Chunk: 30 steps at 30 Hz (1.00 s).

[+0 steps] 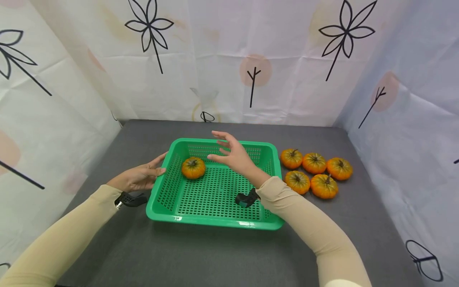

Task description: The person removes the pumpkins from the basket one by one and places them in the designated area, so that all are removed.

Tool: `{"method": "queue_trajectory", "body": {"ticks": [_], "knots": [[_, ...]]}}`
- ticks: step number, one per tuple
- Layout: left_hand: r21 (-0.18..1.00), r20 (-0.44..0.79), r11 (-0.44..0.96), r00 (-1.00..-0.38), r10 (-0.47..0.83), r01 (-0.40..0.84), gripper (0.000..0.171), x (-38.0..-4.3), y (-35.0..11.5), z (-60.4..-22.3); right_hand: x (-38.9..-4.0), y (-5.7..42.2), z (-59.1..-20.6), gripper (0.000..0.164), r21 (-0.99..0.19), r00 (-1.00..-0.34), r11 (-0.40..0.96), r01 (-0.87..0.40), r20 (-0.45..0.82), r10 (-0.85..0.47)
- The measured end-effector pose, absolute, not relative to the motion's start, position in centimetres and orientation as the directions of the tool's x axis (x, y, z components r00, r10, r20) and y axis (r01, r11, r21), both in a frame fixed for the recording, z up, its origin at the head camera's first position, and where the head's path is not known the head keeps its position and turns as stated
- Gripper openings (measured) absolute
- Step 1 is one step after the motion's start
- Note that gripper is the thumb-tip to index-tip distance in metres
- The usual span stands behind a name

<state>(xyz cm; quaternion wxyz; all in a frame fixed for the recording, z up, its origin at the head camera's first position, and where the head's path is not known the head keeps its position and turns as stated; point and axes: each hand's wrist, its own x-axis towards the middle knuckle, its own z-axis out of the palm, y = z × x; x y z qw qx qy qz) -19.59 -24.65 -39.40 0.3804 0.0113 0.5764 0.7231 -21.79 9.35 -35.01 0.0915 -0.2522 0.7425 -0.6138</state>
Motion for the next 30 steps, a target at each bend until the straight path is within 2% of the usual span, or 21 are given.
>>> {"method": "queue_trajectory", "body": {"ticks": [5, 19, 30], "knots": [[0.842, -0.419, -0.048, -0.707, 0.57, -0.538, 0.08, -19.6, -24.7, -39.5, -22.1, 7.8, -36.5, 0.068, -0.969, -0.851, 0.163, -0.185, 0.075, -0.52], [0.855, -0.405, -0.032, -0.705, 0.582, -0.518, 0.081, -19.8, -24.7, -39.6, -23.0, 4.5, -40.7, 0.076, -0.941, -0.816, 0.328, -0.08, -0.128, -0.564], [0.854, -0.407, -0.034, -0.707, 0.579, -0.519, 0.079, -19.9, -24.7, -39.7, -23.3, 2.9, -43.4, 0.077, -0.905, -0.863, 0.414, -0.102, -0.127, -0.489]]}}
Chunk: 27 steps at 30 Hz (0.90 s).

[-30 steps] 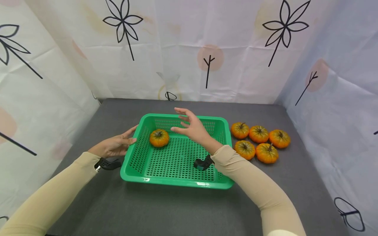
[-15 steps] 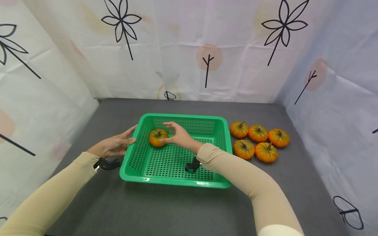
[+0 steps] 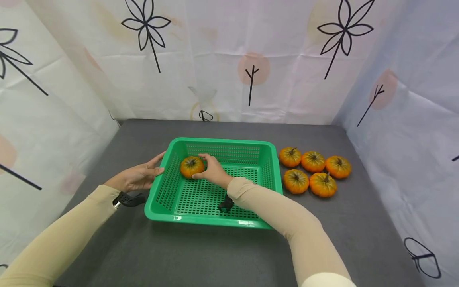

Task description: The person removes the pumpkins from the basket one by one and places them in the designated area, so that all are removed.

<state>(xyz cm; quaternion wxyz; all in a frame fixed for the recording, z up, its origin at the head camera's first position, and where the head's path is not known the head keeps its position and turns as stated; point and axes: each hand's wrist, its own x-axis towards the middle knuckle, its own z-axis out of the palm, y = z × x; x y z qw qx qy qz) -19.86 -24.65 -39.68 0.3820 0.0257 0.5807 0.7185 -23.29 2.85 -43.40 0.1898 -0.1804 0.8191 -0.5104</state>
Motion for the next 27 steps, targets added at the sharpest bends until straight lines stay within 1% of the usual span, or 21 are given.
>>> {"method": "queue_trajectory", "body": {"ticks": [8, 12, 20, 27], "knots": [[0.848, -0.41, -0.043, -0.705, 0.579, -0.528, 0.079, -19.8, -24.7, -39.7, -23.5, 1.6, -44.4, 0.081, -0.875, -0.88, 0.47, -0.119, -0.126, -0.458], [0.847, -0.407, -0.048, -0.703, 0.583, -0.53, 0.079, -19.8, -24.7, -39.7, -23.4, 1.1, -44.6, 0.083, -0.872, -0.882, 0.472, -0.125, -0.119, -0.455], [0.847, -0.403, -0.051, -0.701, 0.588, -0.529, 0.079, -19.8, -24.7, -39.6, -23.4, 0.8, -44.4, 0.08, -0.881, -0.886, 0.459, -0.119, -0.114, -0.449], [0.852, -0.4, -0.044, -0.702, 0.589, -0.522, 0.08, -19.7, -24.7, -39.7, -23.6, 1.1, -44.2, 0.076, -0.892, -0.872, 0.442, -0.095, -0.139, -0.469]]}}
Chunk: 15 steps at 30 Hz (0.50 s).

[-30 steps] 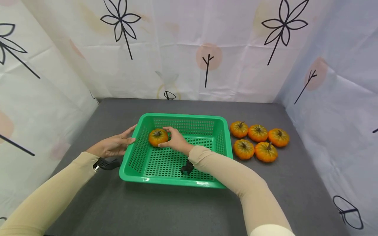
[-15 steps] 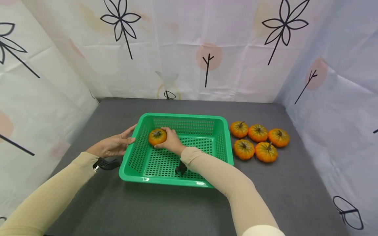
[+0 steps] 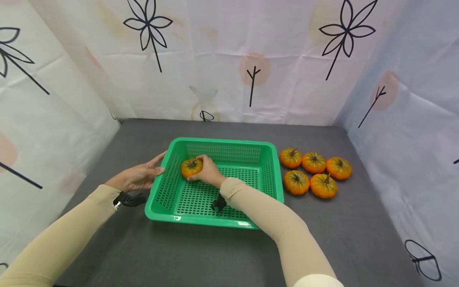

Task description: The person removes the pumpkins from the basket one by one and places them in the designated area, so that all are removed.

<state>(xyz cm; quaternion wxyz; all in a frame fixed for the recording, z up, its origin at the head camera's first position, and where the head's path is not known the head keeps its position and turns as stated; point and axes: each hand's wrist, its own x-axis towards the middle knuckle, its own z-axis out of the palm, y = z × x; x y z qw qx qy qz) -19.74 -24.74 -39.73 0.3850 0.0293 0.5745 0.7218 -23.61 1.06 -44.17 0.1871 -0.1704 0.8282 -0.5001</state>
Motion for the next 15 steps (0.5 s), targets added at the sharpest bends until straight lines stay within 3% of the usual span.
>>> {"method": "queue_trajectory", "body": {"ticks": [15], "knots": [[0.836, -0.417, -0.063, -0.706, 0.572, -0.545, 0.079, -19.6, -24.8, -39.5, -23.9, 1.3, -41.8, 0.079, -0.91, -0.855, 0.41, -0.056, -0.168, -0.49]]}}
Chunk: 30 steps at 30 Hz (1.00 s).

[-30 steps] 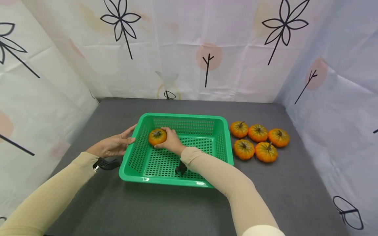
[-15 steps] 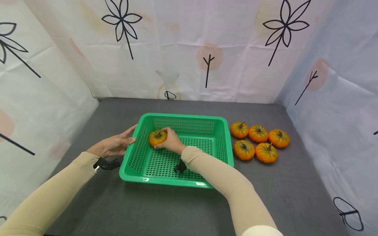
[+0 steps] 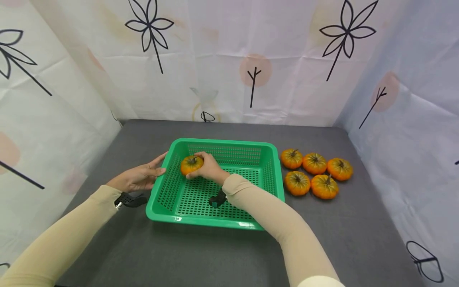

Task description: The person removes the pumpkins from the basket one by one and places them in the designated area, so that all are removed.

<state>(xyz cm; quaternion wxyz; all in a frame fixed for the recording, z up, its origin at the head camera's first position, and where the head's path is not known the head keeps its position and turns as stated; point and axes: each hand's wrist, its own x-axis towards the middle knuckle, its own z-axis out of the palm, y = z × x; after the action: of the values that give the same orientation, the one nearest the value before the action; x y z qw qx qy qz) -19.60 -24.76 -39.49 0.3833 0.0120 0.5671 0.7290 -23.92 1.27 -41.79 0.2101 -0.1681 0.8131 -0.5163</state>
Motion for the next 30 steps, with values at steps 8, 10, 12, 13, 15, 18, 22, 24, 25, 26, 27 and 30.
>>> {"method": "queue_trajectory", "body": {"ticks": [8, 10, 12, 13, 15, 18, 22, 24, 25, 26, 27, 30], "knots": [[0.838, -0.413, -0.061, -0.702, 0.579, -0.543, 0.079, -19.5, -24.7, -39.6, -24.2, 2.5, -39.1, 0.076, -0.937, -0.867, 0.348, 0.025, -0.194, -0.459], [0.84, -0.407, -0.062, -0.702, 0.584, -0.539, 0.079, -19.6, -24.7, -39.6, -24.2, 3.0, -38.5, 0.076, -0.938, -0.873, 0.345, 0.03, -0.193, -0.448], [0.843, -0.402, -0.063, -0.703, 0.587, -0.535, 0.079, -19.6, -24.7, -39.7, -24.3, 3.5, -37.9, 0.077, -0.94, -0.878, 0.339, 0.032, -0.188, -0.44], [0.844, -0.399, -0.062, -0.701, 0.591, -0.532, 0.079, -19.6, -24.7, -39.7, -24.4, 3.8, -37.6, 0.077, -0.943, -0.881, 0.332, 0.036, -0.187, -0.435], [0.847, -0.393, -0.063, -0.701, 0.595, -0.528, 0.079, -19.6, -24.8, -39.7, -24.5, 4.5, -37.1, 0.077, -0.947, -0.885, 0.317, 0.045, -0.185, -0.427], [0.844, -0.396, -0.068, -0.703, 0.591, -0.532, 0.079, -19.6, -24.7, -39.7, -24.6, 5.5, -36.4, 0.079, -0.952, -0.892, 0.303, 0.048, -0.177, -0.415], [0.841, -0.401, -0.072, -0.707, 0.582, -0.536, 0.079, -19.5, -24.7, -39.6, -24.6, 7.1, -35.4, 0.082, -0.951, -0.9, 0.309, 0.021, -0.152, -0.408], [0.842, -0.404, -0.07, -0.71, 0.577, -0.535, 0.078, -19.5, -24.7, -39.5, -24.6, 8.0, -34.8, 0.083, -0.952, -0.903, 0.305, 0.004, -0.135, -0.408], [0.841, -0.404, -0.071, -0.71, 0.576, -0.536, 0.078, -19.5, -24.7, -39.5, -24.6, 8.4, -34.5, 0.084, -0.952, -0.904, 0.306, -0.004, -0.127, -0.408], [0.84, -0.405, -0.074, -0.711, 0.575, -0.538, 0.078, -19.5, -24.7, -39.5, -24.5, 8.8, -34.2, 0.084, -0.953, -0.905, 0.304, -0.009, -0.121, -0.407], [0.839, -0.405, -0.075, -0.711, 0.574, -0.539, 0.078, -19.5, -24.7, -39.5, -24.4, 9.2, -33.9, 0.084, -0.952, -0.908, 0.305, -0.018, -0.112, -0.404], [0.837, -0.408, -0.078, -0.712, 0.572, -0.542, 0.078, -19.5, -24.7, -39.4, -24.3, 10.5, -33.1, 0.083, -0.945, -0.915, 0.323, -0.048, -0.088, -0.394]]}}
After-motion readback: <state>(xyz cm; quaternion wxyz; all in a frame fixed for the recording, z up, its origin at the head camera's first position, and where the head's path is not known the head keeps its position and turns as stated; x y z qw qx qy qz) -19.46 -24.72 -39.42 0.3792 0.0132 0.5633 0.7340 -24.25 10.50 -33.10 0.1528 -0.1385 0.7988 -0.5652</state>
